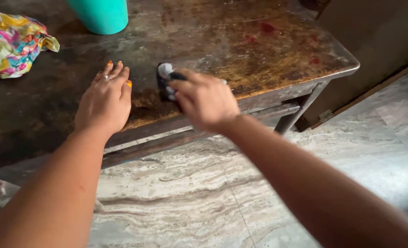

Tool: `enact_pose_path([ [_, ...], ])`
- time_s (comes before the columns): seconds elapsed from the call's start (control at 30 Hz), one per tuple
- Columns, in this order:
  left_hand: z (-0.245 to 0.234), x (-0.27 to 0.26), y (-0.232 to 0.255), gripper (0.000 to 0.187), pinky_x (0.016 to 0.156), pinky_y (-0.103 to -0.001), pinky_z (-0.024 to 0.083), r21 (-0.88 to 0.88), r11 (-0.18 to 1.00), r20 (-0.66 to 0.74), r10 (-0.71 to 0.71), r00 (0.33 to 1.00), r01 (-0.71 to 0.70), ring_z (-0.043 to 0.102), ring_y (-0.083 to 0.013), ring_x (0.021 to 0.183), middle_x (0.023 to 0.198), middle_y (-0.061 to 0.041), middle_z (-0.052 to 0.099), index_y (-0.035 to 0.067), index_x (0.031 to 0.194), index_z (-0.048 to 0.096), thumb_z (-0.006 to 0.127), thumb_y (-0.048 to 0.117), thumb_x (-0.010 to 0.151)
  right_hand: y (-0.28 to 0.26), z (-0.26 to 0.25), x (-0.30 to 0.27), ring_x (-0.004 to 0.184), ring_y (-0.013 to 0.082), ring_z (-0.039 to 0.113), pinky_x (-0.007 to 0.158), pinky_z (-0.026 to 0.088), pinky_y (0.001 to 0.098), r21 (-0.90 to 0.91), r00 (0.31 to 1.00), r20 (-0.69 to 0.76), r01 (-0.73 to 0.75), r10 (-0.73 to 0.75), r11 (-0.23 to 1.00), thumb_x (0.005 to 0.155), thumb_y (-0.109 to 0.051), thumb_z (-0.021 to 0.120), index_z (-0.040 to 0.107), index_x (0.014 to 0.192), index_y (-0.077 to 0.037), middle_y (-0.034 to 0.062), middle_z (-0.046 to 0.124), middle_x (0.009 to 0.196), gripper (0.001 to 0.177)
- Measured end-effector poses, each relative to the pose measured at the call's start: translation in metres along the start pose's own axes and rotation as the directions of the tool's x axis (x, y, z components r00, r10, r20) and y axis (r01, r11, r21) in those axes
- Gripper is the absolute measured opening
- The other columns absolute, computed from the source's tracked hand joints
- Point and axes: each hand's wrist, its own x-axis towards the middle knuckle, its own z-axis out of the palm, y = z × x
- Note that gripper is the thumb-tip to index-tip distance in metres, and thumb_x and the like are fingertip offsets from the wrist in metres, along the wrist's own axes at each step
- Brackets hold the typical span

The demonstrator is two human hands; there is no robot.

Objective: The person scrubs a wooden table surface using a cloth and soapy water from a green plastic jug. They repeatedly dip the cloth into the jug, wring it out, and wipe the table top and edges. The person also briefly wipes a nearby white table before returning to the wooden table.

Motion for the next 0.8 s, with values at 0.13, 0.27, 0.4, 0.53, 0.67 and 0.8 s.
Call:
enact_pose_path([
  [0.13, -0.003, 0.001, 0.002, 0.043, 0.118, -0.045, 0.035, 0.077, 0.993, -0.023, 0.091, 0.996, -0.089, 0.042, -0.0342, 0.146, 0.154, -0.017, 0.051, -0.001, 0.141, 0.060, 0.046, 0.019, 0.105, 0.078, -0.010, 0.030, 0.142, 0.0336, 0.050, 0.122, 0.016, 0.0621, -0.009, 0.975, 0.123, -0.187, 0.186, 0.982, 0.113, -0.027, 0.041, 0.073, 0.133, -0.021, 0.0050, 0.055, 0.156, 0.038],
  [0.27, -0.003, 0.002, 0.007, 0.043, 0.115, -0.045, 0.035, 0.041, 0.999, -0.005, -0.004, 1.000, 0.004, 0.041, -0.0347, 0.144, 0.154, -0.015, 0.051, 0.000, 0.138, 0.061, 0.045, 0.019, 0.103, 0.103, 0.005, 0.056, 0.142, 0.0427, 0.040, 0.115, 0.032, 0.0505, -0.243, 0.865, -0.061, -0.497, 0.498, 0.833, 0.099, -0.032, 0.052, 0.066, 0.131, -0.009, 0.0265, 0.033, 0.158, 0.042],
  [0.4, 0.005, 0.006, -0.004, 0.046, 0.117, -0.045, 0.034, 0.024, 1.000, -0.004, 0.020, 1.000, -0.020, 0.043, -0.0336, 0.144, 0.156, -0.016, 0.050, 0.000, 0.140, 0.060, 0.043, 0.020, 0.103, 0.068, 0.034, 0.081, 0.133, 0.0343, 0.054, 0.109, 0.044, 0.0457, -0.164, 0.878, 0.052, -0.463, 0.477, 0.871, 0.101, -0.034, 0.049, 0.068, 0.128, -0.013, 0.0129, 0.047, 0.153, 0.038],
  [0.53, 0.015, 0.011, -0.021, 0.049, 0.116, -0.045, 0.036, 0.160, 0.984, -0.093, 0.099, 0.991, -0.083, 0.046, -0.0325, 0.142, 0.155, -0.019, 0.050, -0.002, 0.142, 0.061, 0.043, 0.023, 0.103, -0.008, 0.072, 0.100, 0.137, 0.0297, 0.054, 0.112, 0.044, 0.0438, -0.117, 0.973, 0.136, -0.172, 0.187, 0.978, 0.098, -0.026, 0.050, 0.063, 0.136, -0.020, 0.0102, 0.053, 0.150, 0.041],
  [0.67, -0.002, 0.024, -0.008, 0.042, 0.102, -0.049, 0.050, 0.366, 0.928, -0.016, -0.071, 0.997, 0.072, 0.064, -0.0370, 0.121, 0.132, -0.021, 0.069, 0.004, 0.126, 0.072, 0.045, 0.028, 0.106, -0.046, 0.079, 0.114, 0.137, 0.0304, 0.047, 0.110, 0.036, 0.0470, 0.031, 0.998, 0.013, -0.063, 0.062, 0.998, 0.091, -0.023, 0.053, 0.056, 0.139, -0.026, 0.0090, 0.052, 0.146, 0.049],
  [0.8, -0.020, 0.060, 0.009, 0.037, 0.083, -0.053, 0.056, 0.435, 0.889, 0.098, -0.202, 0.975, 0.140, 0.072, -0.0414, 0.099, 0.108, -0.023, 0.075, 0.009, 0.107, 0.081, 0.049, 0.027, 0.103, -0.034, 0.070, 0.113, 0.136, 0.0282, 0.050, 0.110, 0.039, 0.0444, 0.048, 0.991, 0.112, -0.075, 0.069, 0.996, 0.091, -0.020, 0.054, 0.043, 0.151, -0.017, 0.0087, 0.054, 0.145, 0.061],
])
